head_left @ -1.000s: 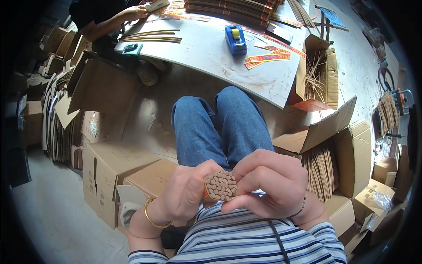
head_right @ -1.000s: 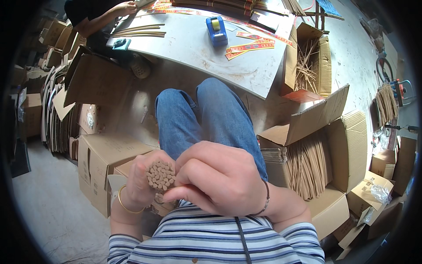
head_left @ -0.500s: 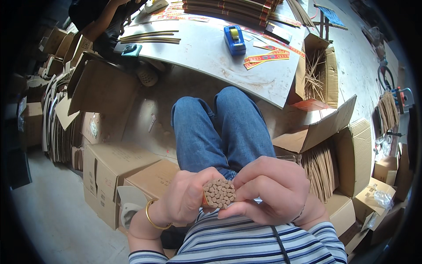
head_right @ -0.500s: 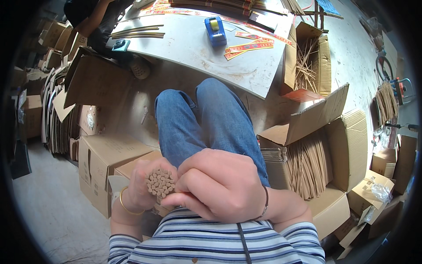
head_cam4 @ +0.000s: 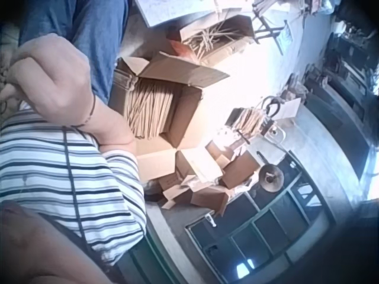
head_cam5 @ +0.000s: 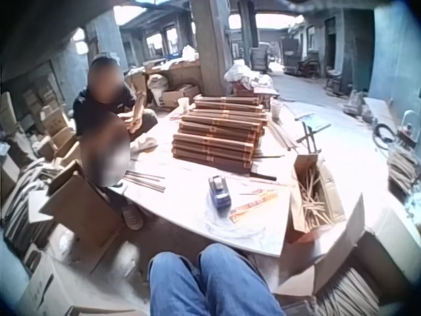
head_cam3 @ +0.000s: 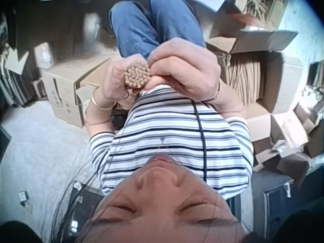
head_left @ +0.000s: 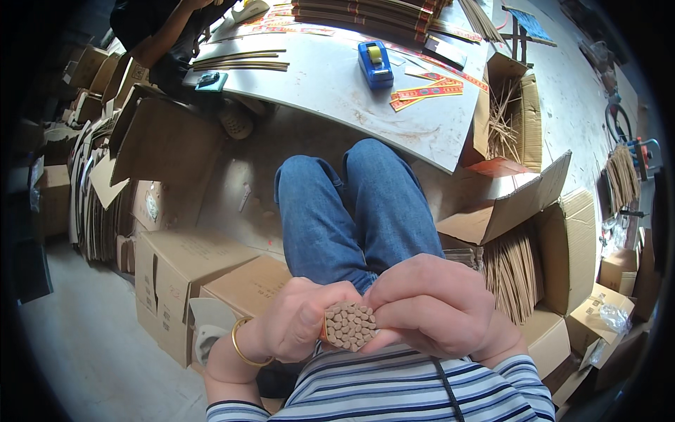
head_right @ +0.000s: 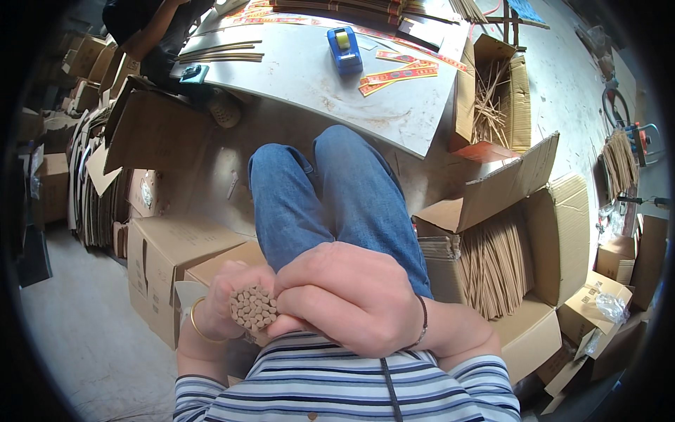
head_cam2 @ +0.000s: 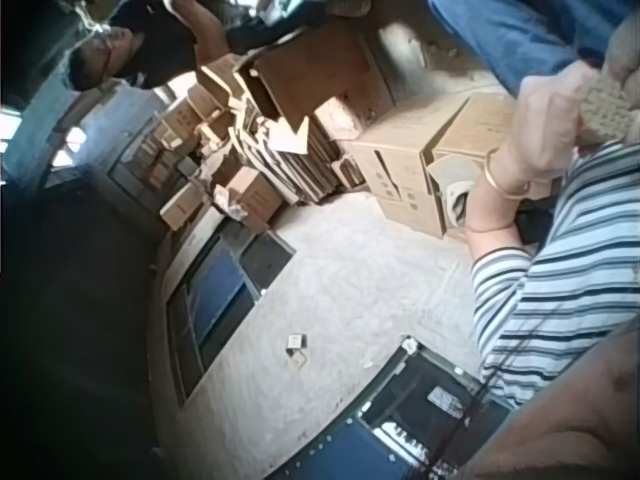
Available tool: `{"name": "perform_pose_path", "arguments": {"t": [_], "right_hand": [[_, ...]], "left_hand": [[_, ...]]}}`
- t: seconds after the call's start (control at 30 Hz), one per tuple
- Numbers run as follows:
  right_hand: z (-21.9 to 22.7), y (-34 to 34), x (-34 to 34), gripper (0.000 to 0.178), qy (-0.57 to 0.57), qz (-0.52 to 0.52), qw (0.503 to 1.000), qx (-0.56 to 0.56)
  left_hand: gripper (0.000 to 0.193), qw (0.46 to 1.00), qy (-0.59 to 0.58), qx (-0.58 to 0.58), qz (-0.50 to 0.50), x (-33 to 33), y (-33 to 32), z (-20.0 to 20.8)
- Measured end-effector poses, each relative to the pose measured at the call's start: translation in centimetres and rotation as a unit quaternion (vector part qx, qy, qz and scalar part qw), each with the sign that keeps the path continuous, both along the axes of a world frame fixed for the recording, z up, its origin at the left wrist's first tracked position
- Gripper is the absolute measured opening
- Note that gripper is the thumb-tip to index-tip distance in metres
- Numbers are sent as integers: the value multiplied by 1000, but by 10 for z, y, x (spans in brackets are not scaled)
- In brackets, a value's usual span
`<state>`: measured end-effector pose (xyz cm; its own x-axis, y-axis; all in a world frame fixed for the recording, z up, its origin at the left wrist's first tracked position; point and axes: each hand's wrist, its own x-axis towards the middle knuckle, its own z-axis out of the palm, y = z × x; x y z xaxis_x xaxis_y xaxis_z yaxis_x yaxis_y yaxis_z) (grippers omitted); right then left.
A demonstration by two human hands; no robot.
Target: The person gathers incense sticks from a cardboard box, aligns them into a bundle, and wraps a red and yellow paper band around the middle to secure them. The person repeats this process for multiple bundles.
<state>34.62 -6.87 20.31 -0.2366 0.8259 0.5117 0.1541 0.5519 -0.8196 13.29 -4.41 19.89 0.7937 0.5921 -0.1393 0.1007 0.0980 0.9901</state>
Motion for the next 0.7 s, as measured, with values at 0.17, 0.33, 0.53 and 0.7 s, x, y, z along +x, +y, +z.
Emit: {"name": "perform_pose_path", "arguments": {"t": [0.17, 0.33, 0.53, 0.7], "right_hand": [[-5, 1, 2, 25, 6, 12, 1000, 13], [-10, 3, 2, 29, 21, 13, 999, 22], [-23, 7, -2, 34, 81, 43, 994, 55], [-24, 10, 2, 28, 79, 69, 993, 55]], "left_hand": [[79, 1000, -3, -17, -26, -2, 1, -2], [77, 999, 5, -3, -52, 1, 2, 0], [75, 992, -45, -48, -104, 3, 7, -3], [76, 988, -49, -76, -128, 3, 8, -7]]}}
